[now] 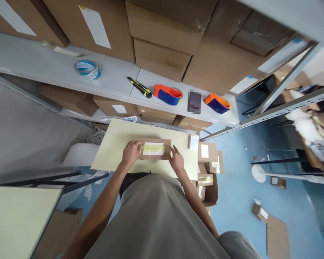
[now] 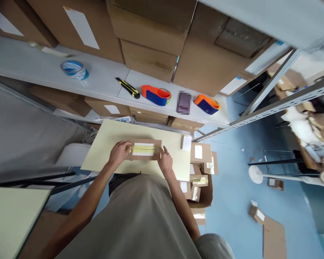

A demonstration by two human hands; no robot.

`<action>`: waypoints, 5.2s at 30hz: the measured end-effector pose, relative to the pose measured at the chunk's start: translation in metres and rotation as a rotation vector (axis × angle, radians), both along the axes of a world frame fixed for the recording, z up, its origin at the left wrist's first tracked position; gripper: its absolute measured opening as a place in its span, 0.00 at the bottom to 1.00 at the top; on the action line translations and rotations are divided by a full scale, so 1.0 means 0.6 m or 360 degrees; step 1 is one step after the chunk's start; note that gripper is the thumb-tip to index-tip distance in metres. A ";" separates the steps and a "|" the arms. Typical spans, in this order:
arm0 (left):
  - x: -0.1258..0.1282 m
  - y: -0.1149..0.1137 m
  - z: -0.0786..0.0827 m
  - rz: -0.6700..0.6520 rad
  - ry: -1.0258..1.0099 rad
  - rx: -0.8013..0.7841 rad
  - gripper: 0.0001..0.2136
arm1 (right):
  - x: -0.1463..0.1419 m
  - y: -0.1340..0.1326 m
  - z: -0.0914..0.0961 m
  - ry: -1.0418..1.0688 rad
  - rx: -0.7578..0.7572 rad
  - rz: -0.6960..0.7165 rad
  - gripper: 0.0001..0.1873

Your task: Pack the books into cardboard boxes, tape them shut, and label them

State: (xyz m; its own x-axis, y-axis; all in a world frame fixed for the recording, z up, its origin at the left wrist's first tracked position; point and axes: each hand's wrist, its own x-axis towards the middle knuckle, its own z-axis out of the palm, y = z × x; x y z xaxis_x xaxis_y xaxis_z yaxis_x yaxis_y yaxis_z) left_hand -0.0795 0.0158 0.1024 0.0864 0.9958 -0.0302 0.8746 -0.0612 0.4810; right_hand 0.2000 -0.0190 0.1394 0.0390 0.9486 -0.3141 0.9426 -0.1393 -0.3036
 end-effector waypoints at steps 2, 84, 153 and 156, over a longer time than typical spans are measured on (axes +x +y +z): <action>0.003 0.006 0.006 -0.0052 -0.0114 0.0062 0.14 | 0.016 -0.013 0.025 -0.0021 0.0021 -0.0008 0.27; -0.074 -0.096 0.030 0.1293 -0.1521 0.0117 0.20 | 0.056 0.025 0.210 0.0245 -0.0920 0.0635 0.28; -0.079 -0.076 0.180 -0.0202 -0.2969 -0.1499 0.40 | -0.169 0.047 0.477 0.0118 -0.0556 0.0882 0.33; -0.083 -0.074 0.191 -0.0320 -0.3030 -0.1471 0.39 | -0.171 0.024 0.487 0.0202 -0.0333 0.1016 0.29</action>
